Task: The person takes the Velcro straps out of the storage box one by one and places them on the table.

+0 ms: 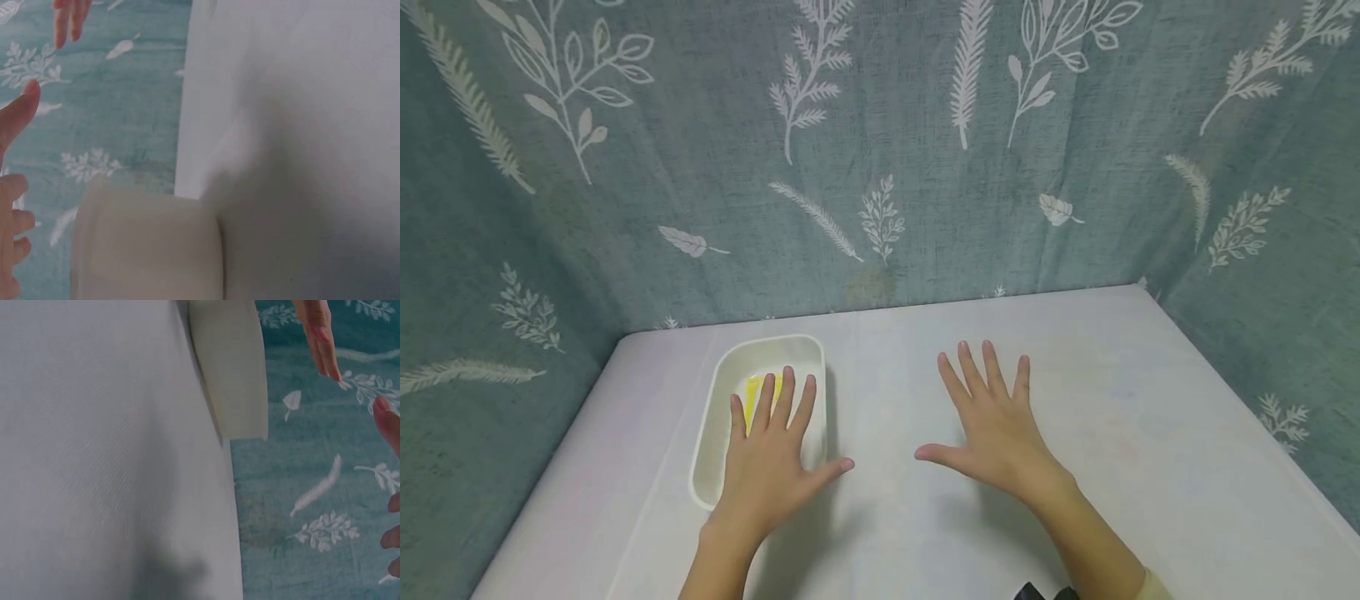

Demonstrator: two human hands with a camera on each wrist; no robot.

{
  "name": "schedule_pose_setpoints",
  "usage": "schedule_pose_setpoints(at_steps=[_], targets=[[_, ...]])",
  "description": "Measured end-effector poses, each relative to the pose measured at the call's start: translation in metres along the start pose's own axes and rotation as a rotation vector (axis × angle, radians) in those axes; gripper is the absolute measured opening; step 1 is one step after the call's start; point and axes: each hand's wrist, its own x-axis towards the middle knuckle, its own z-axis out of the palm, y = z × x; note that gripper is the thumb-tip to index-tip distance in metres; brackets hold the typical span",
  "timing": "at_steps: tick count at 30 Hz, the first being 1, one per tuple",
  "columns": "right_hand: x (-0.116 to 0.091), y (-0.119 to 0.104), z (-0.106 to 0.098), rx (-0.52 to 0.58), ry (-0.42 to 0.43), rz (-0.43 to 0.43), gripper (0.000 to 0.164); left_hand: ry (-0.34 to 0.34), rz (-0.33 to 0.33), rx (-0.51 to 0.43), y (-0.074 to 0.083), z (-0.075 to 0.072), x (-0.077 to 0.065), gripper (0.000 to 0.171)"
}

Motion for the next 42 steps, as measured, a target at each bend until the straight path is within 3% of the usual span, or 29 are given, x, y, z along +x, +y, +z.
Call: schedule_pose_setpoints(at_steps=[21,29,42], targets=[[0.012,-0.013,0.005,0.052,0.002,0.012,0.104,-0.005,-0.047,-0.006,-0.014,-0.003,-0.005,0.105],[0.018,-0.024,0.007,0.044,-0.008,-0.023,0.104,-0.020,-0.099,0.005,-0.025,-0.010,-0.016,0.104],[0.023,-0.040,0.009,0.057,-0.030,-0.047,0.105,-0.008,-0.114,0.037,-0.037,-0.013,-0.029,0.104]])
